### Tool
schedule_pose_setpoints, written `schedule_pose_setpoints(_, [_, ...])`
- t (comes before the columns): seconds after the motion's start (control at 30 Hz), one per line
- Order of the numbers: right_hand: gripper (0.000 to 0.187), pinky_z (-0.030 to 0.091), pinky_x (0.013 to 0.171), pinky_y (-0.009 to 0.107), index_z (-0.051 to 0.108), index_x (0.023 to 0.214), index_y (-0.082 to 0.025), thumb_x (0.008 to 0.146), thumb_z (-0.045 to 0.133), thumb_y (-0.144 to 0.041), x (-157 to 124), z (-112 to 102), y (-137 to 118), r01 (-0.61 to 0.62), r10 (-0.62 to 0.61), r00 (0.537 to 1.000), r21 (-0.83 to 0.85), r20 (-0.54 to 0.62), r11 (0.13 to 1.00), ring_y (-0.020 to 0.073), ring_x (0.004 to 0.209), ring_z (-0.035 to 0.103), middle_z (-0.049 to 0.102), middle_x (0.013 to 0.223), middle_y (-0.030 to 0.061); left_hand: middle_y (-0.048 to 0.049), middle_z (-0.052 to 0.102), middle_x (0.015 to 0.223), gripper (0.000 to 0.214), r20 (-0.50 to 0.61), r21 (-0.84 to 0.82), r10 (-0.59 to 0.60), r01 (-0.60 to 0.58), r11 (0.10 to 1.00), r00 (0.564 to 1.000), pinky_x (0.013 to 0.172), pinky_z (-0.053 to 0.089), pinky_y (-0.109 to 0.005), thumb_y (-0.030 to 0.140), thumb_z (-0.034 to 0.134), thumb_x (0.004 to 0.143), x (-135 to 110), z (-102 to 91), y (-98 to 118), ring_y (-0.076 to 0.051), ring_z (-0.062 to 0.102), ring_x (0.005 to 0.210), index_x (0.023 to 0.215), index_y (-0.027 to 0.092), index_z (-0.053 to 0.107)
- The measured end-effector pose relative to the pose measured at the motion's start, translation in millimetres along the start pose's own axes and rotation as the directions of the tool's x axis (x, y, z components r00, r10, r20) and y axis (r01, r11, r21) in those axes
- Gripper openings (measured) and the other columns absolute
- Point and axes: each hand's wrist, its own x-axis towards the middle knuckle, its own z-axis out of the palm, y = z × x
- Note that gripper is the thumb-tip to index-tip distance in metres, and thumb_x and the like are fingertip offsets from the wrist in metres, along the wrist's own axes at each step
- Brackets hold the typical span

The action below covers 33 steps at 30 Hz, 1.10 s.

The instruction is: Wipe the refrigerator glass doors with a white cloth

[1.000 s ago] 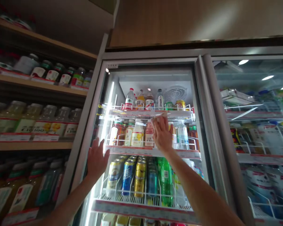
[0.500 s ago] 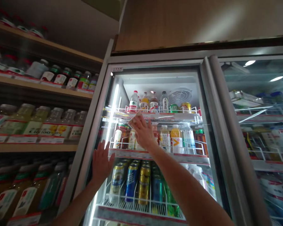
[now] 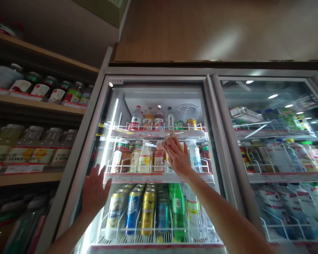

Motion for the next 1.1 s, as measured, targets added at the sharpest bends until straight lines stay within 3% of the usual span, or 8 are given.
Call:
schedule_pose_setpoints(0.07, [0.045,0.022,0.104,0.052,0.04,0.135,-0.028,0.09,0.033,-0.023,-14.9,-4.8,22.9,-0.108,0.106,0.993,-0.036,-0.044,0.994,0.0241,0.134,0.025,0.036,0.143,0.0045,-0.0161,0.029,0.145,0.058,0.012,-0.006,-0.002,0.002,1.0,1.0,0.104,0.026,-0.053,0.036,0.034,0.091,0.5,-0.7,1.2,-0.031,0.025,0.134,0.144,0.021,0.015])
schedule_pose_setpoints(0.2, [0.044,0.029,0.098,0.056,0.045,0.132,-0.021,0.09,0.034,-0.026,-33.9,-10.0,47.8,-0.449,0.432,0.885,-0.073,-0.172,0.891,0.031,0.133,0.028,0.037,0.142,0.012,-0.0157,0.028,0.145,0.057,0.035,-0.016,-0.016,0.017,1.0,0.999,0.105,0.025,-0.053,0.037,0.032,0.091,1.8,-2.3,3.8,-0.031,0.023,0.135,0.144,0.02,0.016])
schedule_pose_setpoints(0.33, [0.048,0.025,0.105,0.05,0.039,0.136,-0.027,0.089,0.035,-0.02,-59.2,-9.7,12.3,-0.155,0.154,0.987,-0.039,-0.035,0.987,0.0253,0.137,0.02,0.032,0.145,0.0052,-0.0167,0.029,0.145,0.057,0.048,-0.032,-0.03,0.032,0.999,0.998,0.105,0.024,-0.053,0.039,0.031,0.091,2.1,-2.2,4.5,-0.031,0.023,0.135,0.142,0.017,0.023])
schedule_pose_setpoints(0.43, [0.053,0.019,0.109,0.048,0.033,0.139,-0.03,0.088,0.037,-0.018,-72.0,-11.0,-2.9,0.051,-0.051,0.998,0.002,0.047,0.999,0.0221,0.137,0.02,0.031,0.146,0.0017,-0.0183,0.029,0.144,0.057,0.061,-0.038,-0.042,0.044,0.998,0.997,0.106,0.023,-0.053,0.041,0.029,0.091,1.9,-3.1,3.7,-0.032,0.023,0.135,0.14,0.014,0.027])
schedule_pose_setpoints(0.6, [0.051,0.02,0.108,0.05,0.032,0.14,-0.025,0.09,0.038,-0.022,-71.3,-11.2,14.1,-0.213,0.205,0.97,-0.057,-0.128,0.975,0.0249,0.136,0.022,0.033,0.144,0.0068,-0.0188,0.024,0.146,0.057,0.061,-0.027,-0.036,0.038,0.999,0.997,0.106,0.021,-0.054,0.037,0.031,0.091,8.3,-8.1,14.9,-0.032,0.02,0.136,0.141,0.013,0.024])
schedule_pose_setpoints(0.8, [0.061,0.02,0.109,0.048,0.014,0.145,-0.029,0.089,0.038,-0.019,-106.3,-12.2,3.1,0.049,-0.049,0.999,0.004,0.007,0.999,0.0234,0.137,0.019,0.029,0.147,0.0046,-0.0114,0.025,0.147,0.055,0.077,-0.125,0.169,-0.159,0.979,0.983,0.111,0.014,-0.048,0.036,0.035,0.09,19.4,-0.1,64.1,-0.026,0.017,0.138,0.142,0.019,0.024])
schedule_pose_setpoints(1.0, [0.056,0.025,0.105,0.052,0.021,0.144,-0.026,0.09,0.037,-0.022,-115.0,-13.2,22.8,-0.322,0.304,0.937,-0.091,-0.17,0.942,0.0277,0.136,0.022,0.027,0.147,0.009,-0.0131,0.025,0.147,0.058,0.064,-0.125,0.096,-0.088,0.988,0.993,0.11,0.013,-0.051,0.04,0.036,0.09,14.1,8.4,83.4,-0.027,0.014,0.138,0.142,0.017,0.023])
schedule_pose_setpoints(1.1, [0.054,0.023,0.107,0.049,0.028,0.142,-0.025,0.088,0.037,-0.019,-122.7,-13.9,-8.9,-0.163,0.161,0.985,-0.036,-0.057,0.986,0.0267,0.137,0.017,0.027,0.147,0.0066,-0.0136,0.026,0.146,0.057,0.072,-0.145,0.078,-0.067,0.987,0.994,0.111,0.013,-0.05,0.04,0.036,0.09,14.1,7.1,81.7,-0.027,0.016,0.138,0.141,0.016,0.027])
